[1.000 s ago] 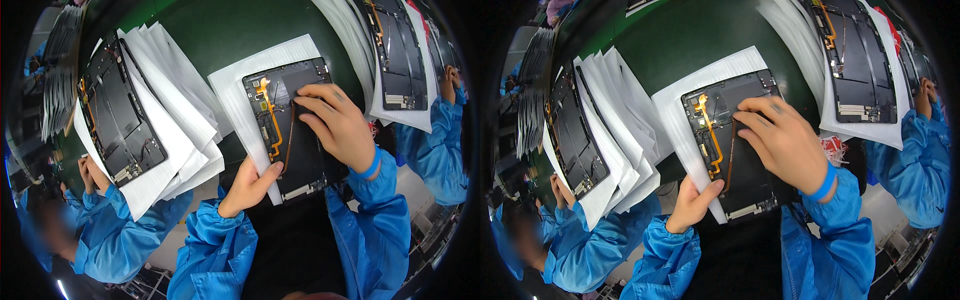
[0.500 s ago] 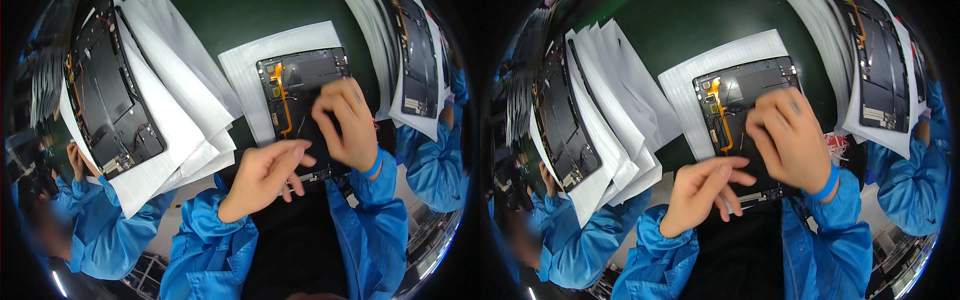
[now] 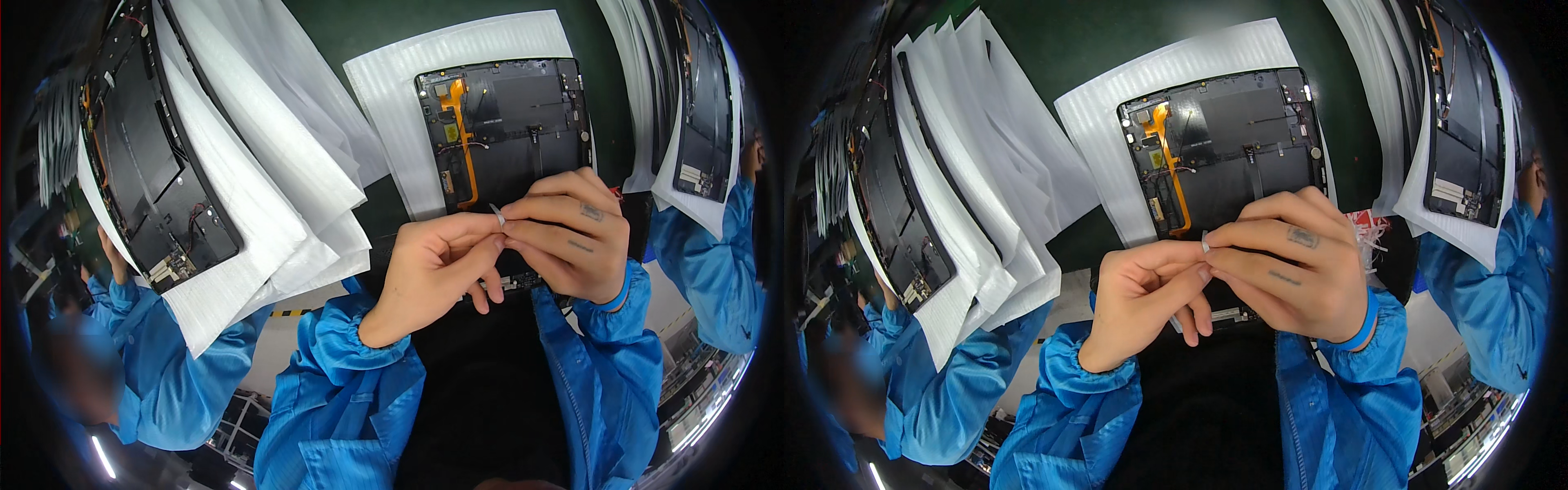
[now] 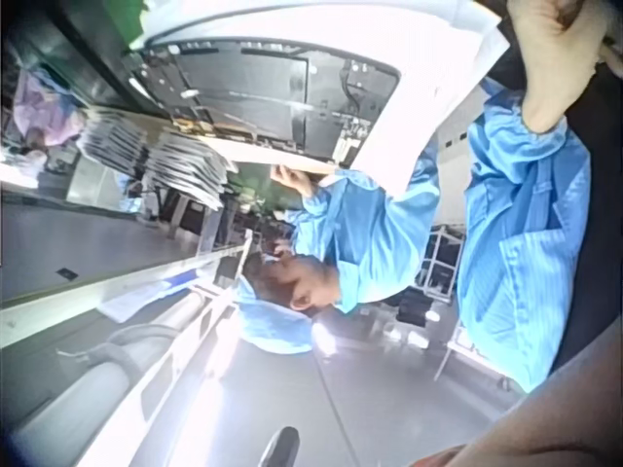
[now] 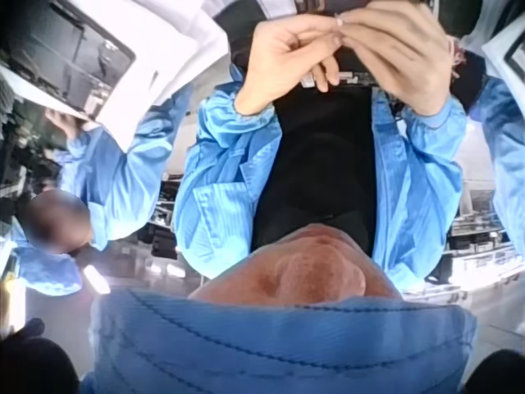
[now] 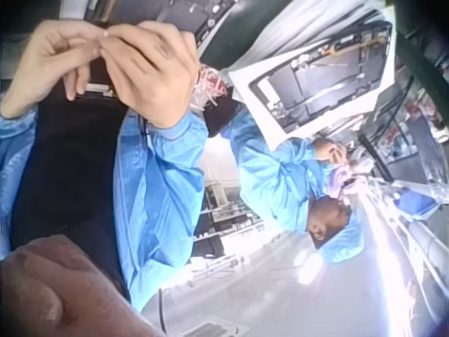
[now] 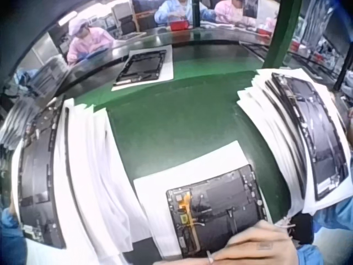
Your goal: Manually assemble internal components of tablet computers on a production line.
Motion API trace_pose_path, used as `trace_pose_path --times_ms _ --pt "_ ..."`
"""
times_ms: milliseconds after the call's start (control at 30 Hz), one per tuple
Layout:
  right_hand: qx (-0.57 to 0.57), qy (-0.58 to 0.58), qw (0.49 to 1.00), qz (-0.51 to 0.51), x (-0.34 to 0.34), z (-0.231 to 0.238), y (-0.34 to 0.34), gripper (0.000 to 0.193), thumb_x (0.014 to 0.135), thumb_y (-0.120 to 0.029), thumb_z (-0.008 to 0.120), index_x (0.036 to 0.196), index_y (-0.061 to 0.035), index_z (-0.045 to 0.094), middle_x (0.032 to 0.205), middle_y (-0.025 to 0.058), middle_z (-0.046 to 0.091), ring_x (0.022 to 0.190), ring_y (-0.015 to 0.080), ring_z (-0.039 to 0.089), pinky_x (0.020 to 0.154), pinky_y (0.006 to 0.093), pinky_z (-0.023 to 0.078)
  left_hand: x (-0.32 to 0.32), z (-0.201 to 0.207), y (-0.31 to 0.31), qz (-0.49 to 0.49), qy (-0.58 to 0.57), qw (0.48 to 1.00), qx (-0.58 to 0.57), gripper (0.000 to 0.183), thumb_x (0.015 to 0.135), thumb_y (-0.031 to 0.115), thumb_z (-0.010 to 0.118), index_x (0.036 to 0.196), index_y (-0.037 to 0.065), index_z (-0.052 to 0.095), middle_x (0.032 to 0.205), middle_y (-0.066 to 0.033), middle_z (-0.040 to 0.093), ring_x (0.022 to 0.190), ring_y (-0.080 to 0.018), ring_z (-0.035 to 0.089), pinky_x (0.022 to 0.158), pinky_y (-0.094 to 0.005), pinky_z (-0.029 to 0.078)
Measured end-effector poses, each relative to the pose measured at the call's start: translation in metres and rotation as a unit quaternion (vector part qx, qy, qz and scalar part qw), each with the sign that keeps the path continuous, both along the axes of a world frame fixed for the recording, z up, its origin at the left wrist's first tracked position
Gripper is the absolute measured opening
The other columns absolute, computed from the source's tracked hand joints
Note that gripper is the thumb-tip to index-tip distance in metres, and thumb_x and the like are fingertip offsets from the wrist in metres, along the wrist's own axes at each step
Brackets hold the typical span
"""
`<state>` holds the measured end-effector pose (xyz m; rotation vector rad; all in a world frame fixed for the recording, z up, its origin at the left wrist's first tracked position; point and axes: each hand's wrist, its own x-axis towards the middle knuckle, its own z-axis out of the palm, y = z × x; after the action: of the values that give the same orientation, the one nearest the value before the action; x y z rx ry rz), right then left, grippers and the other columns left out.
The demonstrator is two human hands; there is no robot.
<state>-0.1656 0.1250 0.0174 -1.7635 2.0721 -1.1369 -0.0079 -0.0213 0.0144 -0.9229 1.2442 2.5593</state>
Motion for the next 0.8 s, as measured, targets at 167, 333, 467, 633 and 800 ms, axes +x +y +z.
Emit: trace_pose_path --times_ms 167,333,467,633,800 --pt "-0.019 0.049 0.998 0.018 -0.001 -0.003 -0.002 0.036 0.063 -0.010 0.084 0.097 -0.0052 0.076 0.102 0.0031 0.074 0.084 0.0235 0.068 0.064 0.0325 0.047 0.003 -0.006 0.001 0.010 -0.002 1.000 -0.012 0.022 0.100 -0.002 0.061 0.119 -0.010 0.070 0.086 -0.0166 0.074 0.056 -0.0188 0.070 0.045 -0.0259 0.056" --pt "-0.045 0.115 0.992 0.031 0.001 -0.009 -0.007 0.030 0.064 -0.008 0.083 0.091 -0.0016 0.072 0.100 0.0073 0.073 0.082 0.0241 0.068 0.061 0.0325 0.047 0.003 -0.002 0.001 0.008 0.004 0.999 -0.045 0.021 0.099 -0.004 0.060 0.116 -0.010 0.071 0.076 -0.0153 0.073 0.052 -0.0172 0.068 0.045 -0.0259 0.056" --pt "0.003 -0.004 0.999 0.036 -0.006 -0.009 -0.014 0.022 0.070 0.002 0.078 0.090 -0.0006 0.068 0.096 0.0112 0.072 0.081 0.0274 0.069 0.063 0.0343 0.051 0.007 -0.006 0.002 -0.004 -0.009 0.998 -0.062 0.024 0.098 -0.006 0.058 0.118 -0.009 0.071 0.088 -0.0185 0.075 0.054 -0.0158 0.068 0.046 -0.0257 0.057" --pt "-0.017 -0.055 0.990 -0.125 -0.004 -0.007 0.001 0.018 0.076 0.009 0.068 0.092 0.0009 0.064 0.093 0.0155 0.070 0.080 0.0286 0.070 0.073 0.0347 0.056 0.010 -0.009 -0.001 0.002 0.005 0.999 -0.046 0.027 0.098 -0.006 0.058 0.122 -0.008 0.070 0.103 -0.0226 0.076 0.058 -0.0149 0.069 0.049 -0.0253 0.059" --pt "0.049 -0.027 0.982 -0.183 0.004 0.020 0.054 0.009 0.080 0.007 0.065 0.088 0.0024 0.062 0.089 0.0148 0.068 0.080 0.0286 0.069 0.074 0.0349 0.054 0.009 -0.011 -0.002 -0.008 0.010 0.999 -0.034 0.026 0.098 -0.006 0.059 0.122 -0.009 0.069 0.101 -0.0228 0.076 0.061 -0.0153 0.071 0.051 -0.0254 0.059"
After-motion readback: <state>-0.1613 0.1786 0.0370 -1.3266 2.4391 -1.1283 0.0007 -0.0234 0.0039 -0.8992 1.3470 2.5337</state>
